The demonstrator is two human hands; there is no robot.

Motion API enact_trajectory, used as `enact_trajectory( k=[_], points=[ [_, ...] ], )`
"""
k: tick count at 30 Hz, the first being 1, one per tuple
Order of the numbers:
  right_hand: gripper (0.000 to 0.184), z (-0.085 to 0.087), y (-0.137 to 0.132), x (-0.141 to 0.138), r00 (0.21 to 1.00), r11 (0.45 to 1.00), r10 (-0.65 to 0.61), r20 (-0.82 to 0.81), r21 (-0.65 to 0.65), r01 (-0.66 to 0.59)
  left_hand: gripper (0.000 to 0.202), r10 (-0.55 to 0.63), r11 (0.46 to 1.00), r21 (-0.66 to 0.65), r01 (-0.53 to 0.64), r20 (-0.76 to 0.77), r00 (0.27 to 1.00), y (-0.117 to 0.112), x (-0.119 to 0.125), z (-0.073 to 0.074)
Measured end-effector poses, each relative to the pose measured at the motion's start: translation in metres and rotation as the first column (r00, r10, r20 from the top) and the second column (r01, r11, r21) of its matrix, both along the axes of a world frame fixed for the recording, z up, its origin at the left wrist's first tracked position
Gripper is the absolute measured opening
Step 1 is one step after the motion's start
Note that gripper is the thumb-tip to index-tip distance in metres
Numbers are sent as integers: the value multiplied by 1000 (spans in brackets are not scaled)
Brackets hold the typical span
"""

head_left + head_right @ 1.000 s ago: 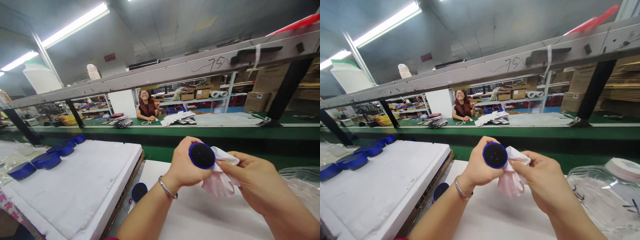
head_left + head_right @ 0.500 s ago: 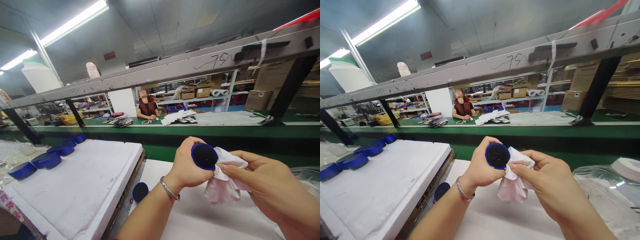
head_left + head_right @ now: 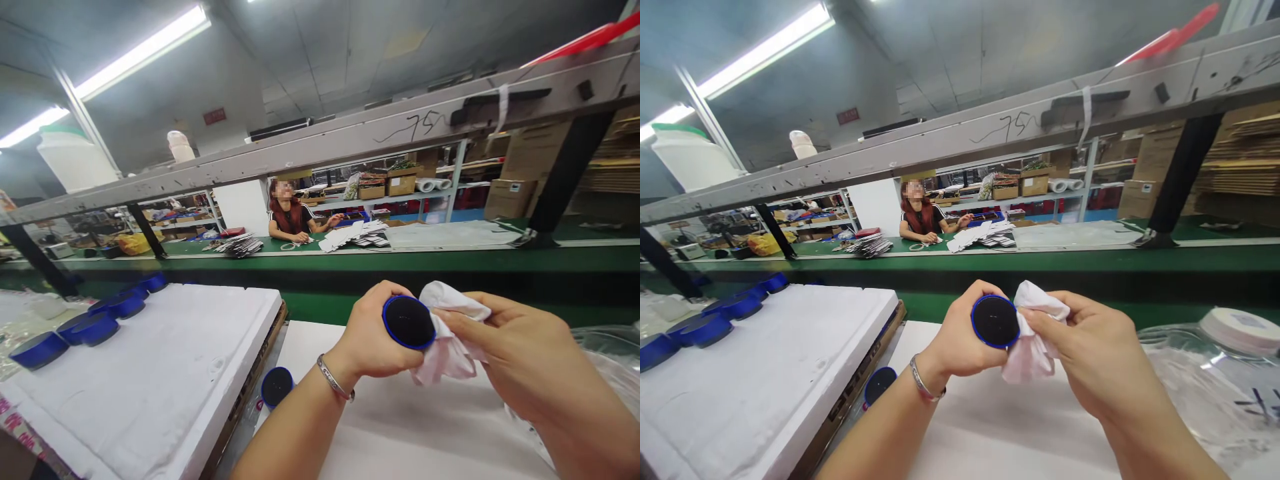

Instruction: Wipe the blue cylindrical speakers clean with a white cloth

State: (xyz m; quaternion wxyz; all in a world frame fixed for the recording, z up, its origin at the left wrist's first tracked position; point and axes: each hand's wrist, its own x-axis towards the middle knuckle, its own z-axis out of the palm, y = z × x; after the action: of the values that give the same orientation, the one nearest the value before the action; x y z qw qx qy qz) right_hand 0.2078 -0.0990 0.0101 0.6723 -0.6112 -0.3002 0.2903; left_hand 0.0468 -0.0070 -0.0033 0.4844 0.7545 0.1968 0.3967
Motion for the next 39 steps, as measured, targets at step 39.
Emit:
enact_trajectory(
  k=[39],
  points=[
    [52,12,-2,-8,997,988,-45,-60,-149,36,55,144,980,141,-143,1,990,2,5,-8]
  ],
)
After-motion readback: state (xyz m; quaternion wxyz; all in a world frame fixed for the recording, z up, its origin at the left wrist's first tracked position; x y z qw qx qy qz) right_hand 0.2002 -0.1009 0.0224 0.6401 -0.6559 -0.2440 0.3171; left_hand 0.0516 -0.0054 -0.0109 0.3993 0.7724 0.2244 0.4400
